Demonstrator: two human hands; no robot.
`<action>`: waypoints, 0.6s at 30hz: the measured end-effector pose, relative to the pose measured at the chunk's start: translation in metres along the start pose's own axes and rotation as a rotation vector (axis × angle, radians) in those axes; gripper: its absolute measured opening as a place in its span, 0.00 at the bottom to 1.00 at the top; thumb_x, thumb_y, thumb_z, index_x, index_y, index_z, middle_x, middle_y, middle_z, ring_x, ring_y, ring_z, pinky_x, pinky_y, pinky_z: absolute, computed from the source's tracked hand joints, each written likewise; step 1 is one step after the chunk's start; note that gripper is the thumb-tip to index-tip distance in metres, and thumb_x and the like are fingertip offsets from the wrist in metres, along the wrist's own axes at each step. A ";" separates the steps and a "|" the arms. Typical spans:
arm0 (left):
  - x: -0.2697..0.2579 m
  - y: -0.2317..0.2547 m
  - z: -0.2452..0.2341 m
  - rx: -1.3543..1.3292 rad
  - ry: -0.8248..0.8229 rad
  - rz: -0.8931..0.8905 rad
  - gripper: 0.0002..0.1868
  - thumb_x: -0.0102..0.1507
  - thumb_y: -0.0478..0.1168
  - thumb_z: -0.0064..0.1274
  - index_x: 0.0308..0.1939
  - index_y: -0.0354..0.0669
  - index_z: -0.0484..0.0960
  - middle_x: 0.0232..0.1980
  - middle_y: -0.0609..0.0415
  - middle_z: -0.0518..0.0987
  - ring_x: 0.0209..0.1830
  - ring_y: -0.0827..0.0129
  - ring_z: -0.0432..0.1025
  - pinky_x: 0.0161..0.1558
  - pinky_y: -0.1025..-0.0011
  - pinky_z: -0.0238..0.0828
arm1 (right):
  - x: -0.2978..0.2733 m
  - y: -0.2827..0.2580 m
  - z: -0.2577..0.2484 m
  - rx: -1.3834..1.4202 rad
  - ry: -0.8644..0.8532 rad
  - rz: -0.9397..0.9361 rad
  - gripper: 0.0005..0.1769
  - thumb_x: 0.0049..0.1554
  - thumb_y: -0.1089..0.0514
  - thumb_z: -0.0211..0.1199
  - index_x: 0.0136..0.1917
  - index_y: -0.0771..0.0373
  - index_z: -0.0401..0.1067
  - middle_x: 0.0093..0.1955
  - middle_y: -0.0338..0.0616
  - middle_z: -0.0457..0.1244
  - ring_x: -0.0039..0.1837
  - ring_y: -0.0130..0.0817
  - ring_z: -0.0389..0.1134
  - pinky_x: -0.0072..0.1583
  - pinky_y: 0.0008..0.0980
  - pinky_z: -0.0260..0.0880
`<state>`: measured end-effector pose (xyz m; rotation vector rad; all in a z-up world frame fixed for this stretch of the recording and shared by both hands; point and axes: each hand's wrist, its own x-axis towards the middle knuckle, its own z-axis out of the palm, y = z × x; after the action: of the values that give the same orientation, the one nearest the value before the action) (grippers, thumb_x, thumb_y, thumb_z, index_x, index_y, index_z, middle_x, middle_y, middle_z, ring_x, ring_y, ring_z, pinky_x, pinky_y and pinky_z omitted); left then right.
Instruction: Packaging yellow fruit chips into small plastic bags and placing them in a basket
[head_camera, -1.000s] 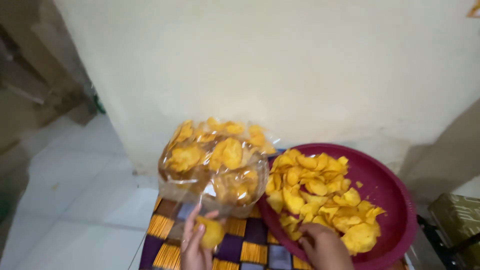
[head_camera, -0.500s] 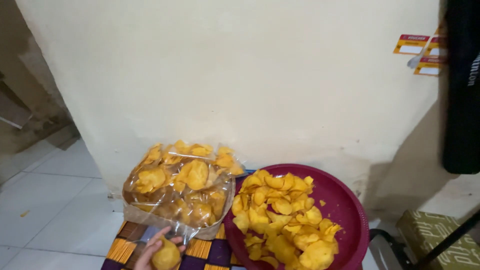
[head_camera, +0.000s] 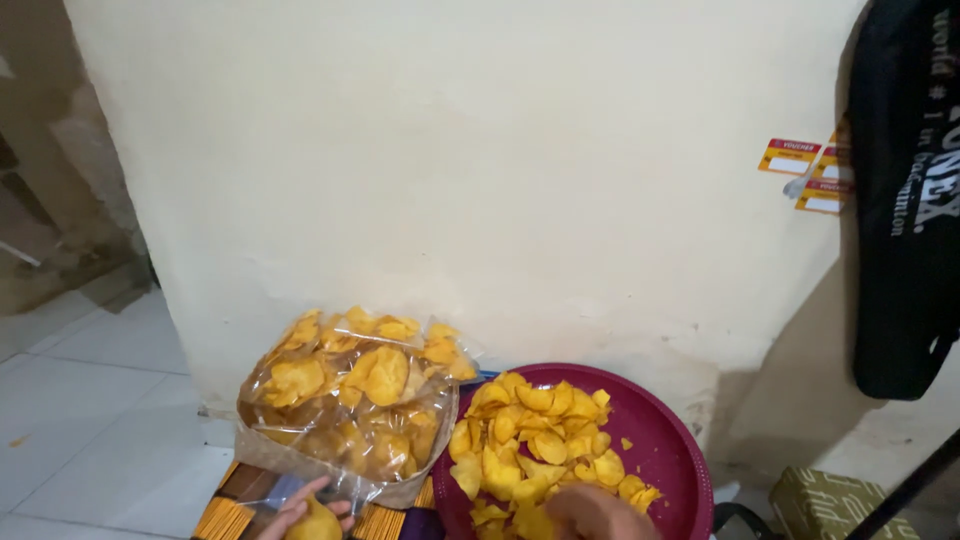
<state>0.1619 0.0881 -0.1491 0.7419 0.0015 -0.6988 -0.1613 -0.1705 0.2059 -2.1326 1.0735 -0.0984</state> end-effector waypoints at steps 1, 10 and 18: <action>0.004 -0.001 -0.003 -0.002 -0.006 0.004 0.38 0.61 0.40 0.40 0.77 0.40 0.58 0.60 0.18 0.72 0.58 0.22 0.67 0.57 0.36 0.65 | 0.054 0.034 0.021 -0.001 0.005 -0.005 0.13 0.46 0.45 0.74 0.47 0.35 0.88 0.50 0.22 0.74 0.55 0.18 0.76 0.63 0.09 0.69; 0.006 0.002 0.012 -0.087 0.112 -0.122 0.34 0.67 0.44 0.31 0.79 0.48 0.56 0.65 0.24 0.67 0.61 0.26 0.62 0.64 0.36 0.57 | 0.241 0.051 0.015 -0.441 0.027 -0.905 0.17 0.57 0.51 0.64 0.60 0.50 0.73 0.64 0.38 0.66 0.65 0.37 0.68 0.65 0.40 0.69; -0.010 0.002 0.025 -0.114 0.080 -0.061 0.32 0.68 0.43 0.29 0.78 0.42 0.57 0.65 0.19 0.66 0.62 0.22 0.62 0.62 0.33 0.57 | 0.225 0.001 0.084 -0.655 -0.346 -1.035 0.21 0.55 0.50 0.63 0.61 0.55 0.70 0.61 0.41 0.63 0.62 0.40 0.64 0.59 0.41 0.68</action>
<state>0.1494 0.0790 -0.1266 0.6621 0.1361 -0.7206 0.0148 -0.2850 0.0888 -2.9374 -0.3345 0.1595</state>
